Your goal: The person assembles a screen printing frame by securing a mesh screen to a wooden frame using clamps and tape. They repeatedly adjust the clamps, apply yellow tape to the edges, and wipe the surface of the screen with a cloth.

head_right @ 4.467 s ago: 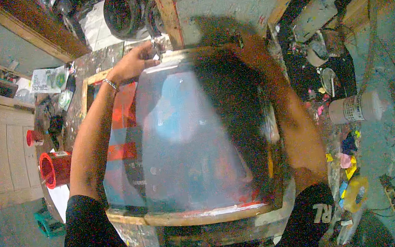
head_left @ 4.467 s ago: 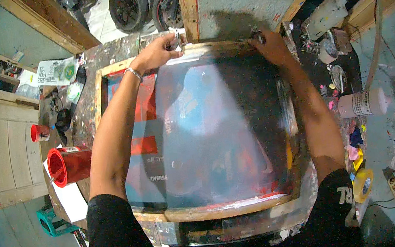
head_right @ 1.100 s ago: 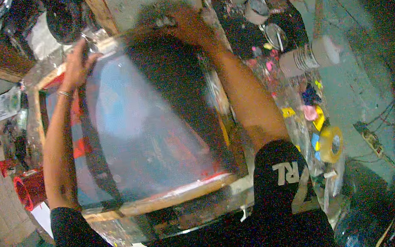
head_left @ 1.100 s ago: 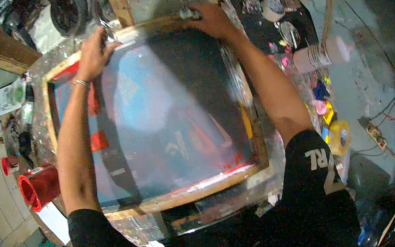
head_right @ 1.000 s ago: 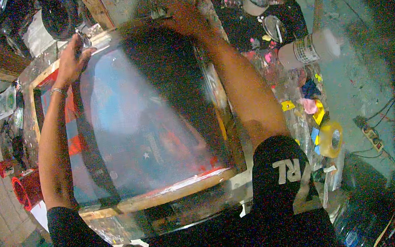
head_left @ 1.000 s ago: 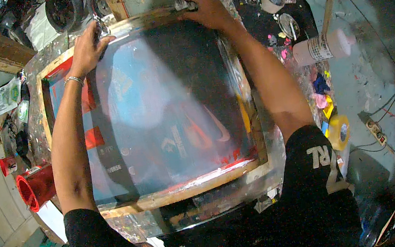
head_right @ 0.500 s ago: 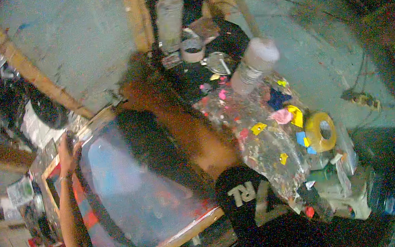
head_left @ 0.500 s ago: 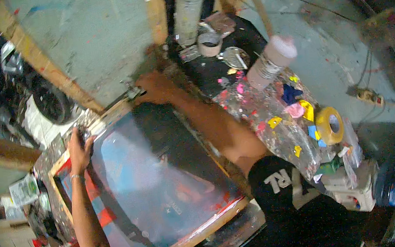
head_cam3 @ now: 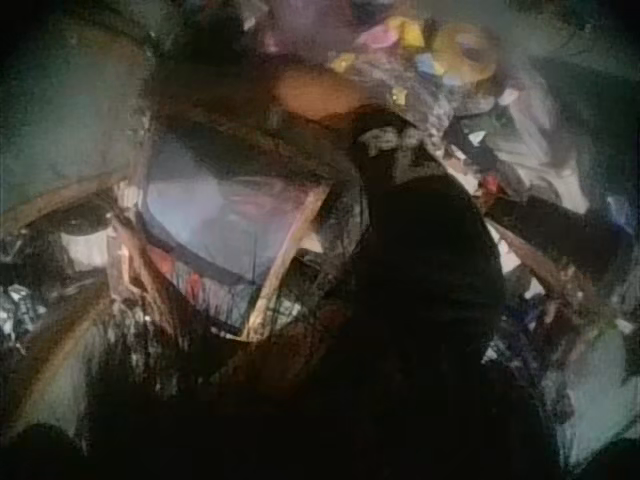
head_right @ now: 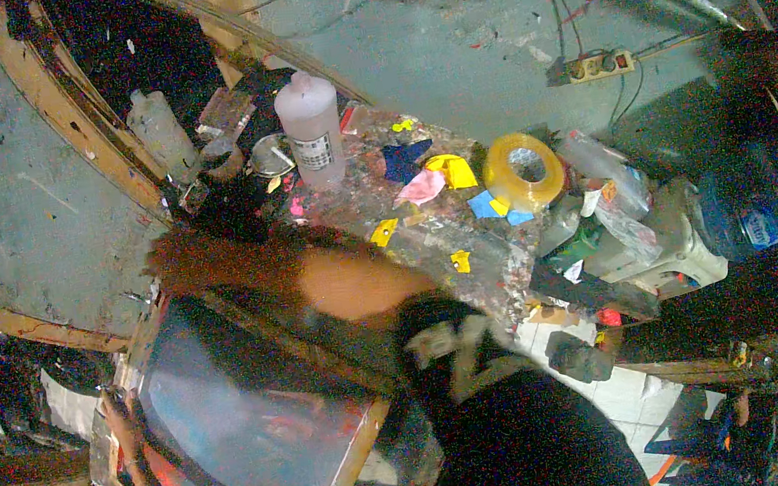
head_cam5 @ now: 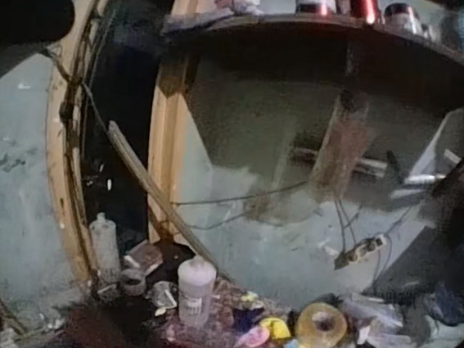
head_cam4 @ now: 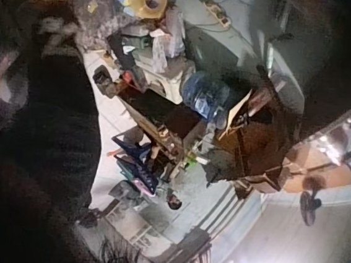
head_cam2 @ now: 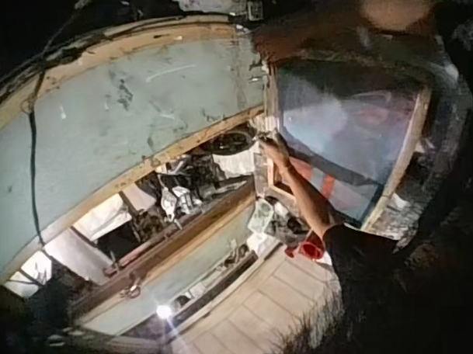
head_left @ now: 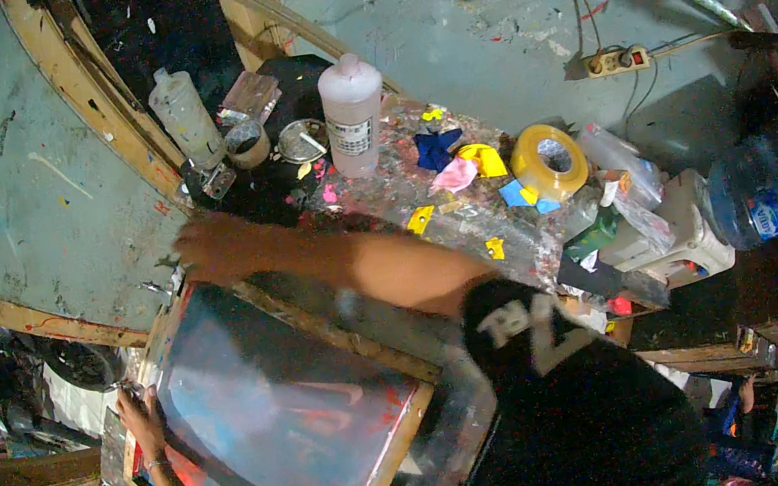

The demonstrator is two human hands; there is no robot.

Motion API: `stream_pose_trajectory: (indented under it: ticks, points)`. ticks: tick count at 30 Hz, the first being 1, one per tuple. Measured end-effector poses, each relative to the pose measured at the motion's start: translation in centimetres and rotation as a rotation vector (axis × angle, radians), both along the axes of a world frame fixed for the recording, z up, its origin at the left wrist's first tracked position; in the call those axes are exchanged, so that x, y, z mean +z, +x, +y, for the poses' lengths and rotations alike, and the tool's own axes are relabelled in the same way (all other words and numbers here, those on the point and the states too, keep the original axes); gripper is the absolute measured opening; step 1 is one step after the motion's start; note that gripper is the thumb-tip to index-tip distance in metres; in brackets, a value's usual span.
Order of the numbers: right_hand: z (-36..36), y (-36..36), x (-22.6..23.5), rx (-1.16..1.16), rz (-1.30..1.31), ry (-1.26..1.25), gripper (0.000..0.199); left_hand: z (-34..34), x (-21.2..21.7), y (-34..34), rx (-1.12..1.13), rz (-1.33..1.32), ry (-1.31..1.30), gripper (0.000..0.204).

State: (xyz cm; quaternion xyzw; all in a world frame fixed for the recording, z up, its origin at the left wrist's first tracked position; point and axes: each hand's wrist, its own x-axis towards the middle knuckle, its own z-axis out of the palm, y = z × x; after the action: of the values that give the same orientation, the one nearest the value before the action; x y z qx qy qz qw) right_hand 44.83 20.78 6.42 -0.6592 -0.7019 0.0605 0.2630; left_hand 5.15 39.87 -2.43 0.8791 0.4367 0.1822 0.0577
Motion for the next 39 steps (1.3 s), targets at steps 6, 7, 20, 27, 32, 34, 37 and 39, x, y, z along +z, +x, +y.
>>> stream_pose_trajectory:
  ticks: [6,7,20,27,32,34,37,39]
  points:
    - [-23.1,15.5,4.8,-0.648,-0.154,-0.157,0.019,-7.5,2.7,-3.0,-0.045,-0.236,-0.129,0.067]
    - [-26.0,19.8,3.4,-0.736,-0.177,-0.221,0.022,-9.3,3.1,-3.1,-0.044,-0.246,-0.075,0.063]
    - [-32.5,27.6,-2.3,-0.784,-0.166,-0.378,0.037,-35.2,11.9,2.0,-0.037,-0.537,-0.319,0.014]
    - [-37.6,31.1,2.7,-0.798,0.503,-0.129,0.018,-38.9,12.9,5.0,-0.065,-0.681,-0.408,0.014]
    - [-37.6,26.8,5.2,-0.501,0.962,0.182,0.020,-40.9,14.1,9.9,-0.163,-0.809,-0.536,0.017]
    - [-35.8,20.4,7.6,-0.402,1.145,0.173,0.024,-42.0,15.5,12.8,-0.134,-0.829,-0.655,0.020]
    - [-34.4,11.7,8.0,-0.199,1.357,0.125,0.024,-42.7,14.9,18.8,-0.349,-0.990,-0.880,0.040]
    - [-34.1,7.6,5.4,-0.190,1.214,-0.045,0.024,-43.7,15.7,21.8,-0.378,-0.953,-0.976,0.047]
